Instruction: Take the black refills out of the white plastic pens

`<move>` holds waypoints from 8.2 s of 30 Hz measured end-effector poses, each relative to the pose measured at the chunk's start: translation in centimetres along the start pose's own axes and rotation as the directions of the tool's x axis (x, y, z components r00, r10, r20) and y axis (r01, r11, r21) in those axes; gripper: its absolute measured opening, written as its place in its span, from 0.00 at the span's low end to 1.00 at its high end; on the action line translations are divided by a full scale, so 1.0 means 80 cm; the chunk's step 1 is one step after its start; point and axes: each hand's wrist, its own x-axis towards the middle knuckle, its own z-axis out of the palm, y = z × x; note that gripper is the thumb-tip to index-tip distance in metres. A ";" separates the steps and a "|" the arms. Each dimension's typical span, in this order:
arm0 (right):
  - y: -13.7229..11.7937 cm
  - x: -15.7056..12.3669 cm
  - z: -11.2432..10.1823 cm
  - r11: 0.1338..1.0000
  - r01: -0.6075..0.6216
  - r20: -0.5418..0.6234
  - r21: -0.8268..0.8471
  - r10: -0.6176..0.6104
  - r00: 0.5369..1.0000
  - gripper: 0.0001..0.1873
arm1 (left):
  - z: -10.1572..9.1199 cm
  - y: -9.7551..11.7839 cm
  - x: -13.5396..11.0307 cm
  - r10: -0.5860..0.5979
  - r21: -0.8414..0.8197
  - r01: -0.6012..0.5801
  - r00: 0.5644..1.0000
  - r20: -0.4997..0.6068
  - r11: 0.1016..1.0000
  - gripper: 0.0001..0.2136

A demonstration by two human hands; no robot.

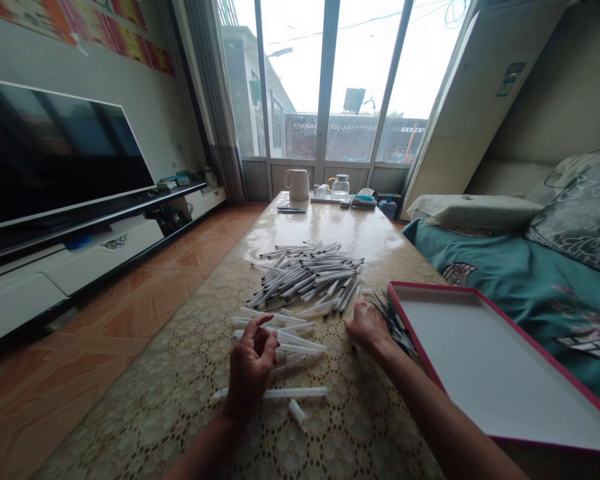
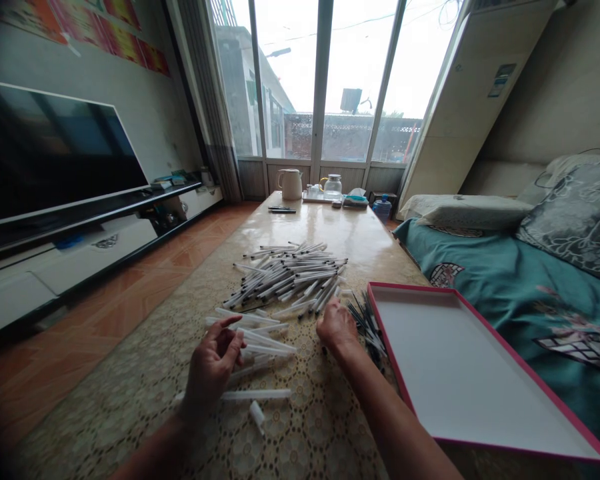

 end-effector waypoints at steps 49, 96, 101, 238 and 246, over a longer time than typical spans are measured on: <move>0.008 -0.123 0.001 0.679 0.508 0.293 0.530 -0.709 0.642 0.20 | 0.004 0.007 -0.026 0.363 0.317 -0.680 0.660 0.658 0.661 0.13; -0.007 -0.129 0.004 0.679 0.437 0.052 0.589 -0.572 0.818 0.20 | 0.026 0.009 -0.025 -0.175 -0.310 0.382 0.829 0.531 0.870 0.17; -0.011 -0.131 0.011 0.611 0.452 0.034 0.650 -0.617 0.786 0.25 | 0.029 0.006 -0.025 -0.169 -0.400 0.443 0.812 0.559 0.802 0.13; 0.083 -0.053 -0.006 0.913 0.373 -0.650 0.166 -0.183 0.737 0.13 | -0.025 0.012 0.012 -0.251 -0.138 0.268 0.960 0.126 0.954 0.23; 0.021 -0.081 0.018 0.845 0.390 -0.199 0.366 -0.338 0.920 0.11 | -0.014 0.015 -0.001 -0.088 -0.025 0.089 0.996 0.030 0.996 0.17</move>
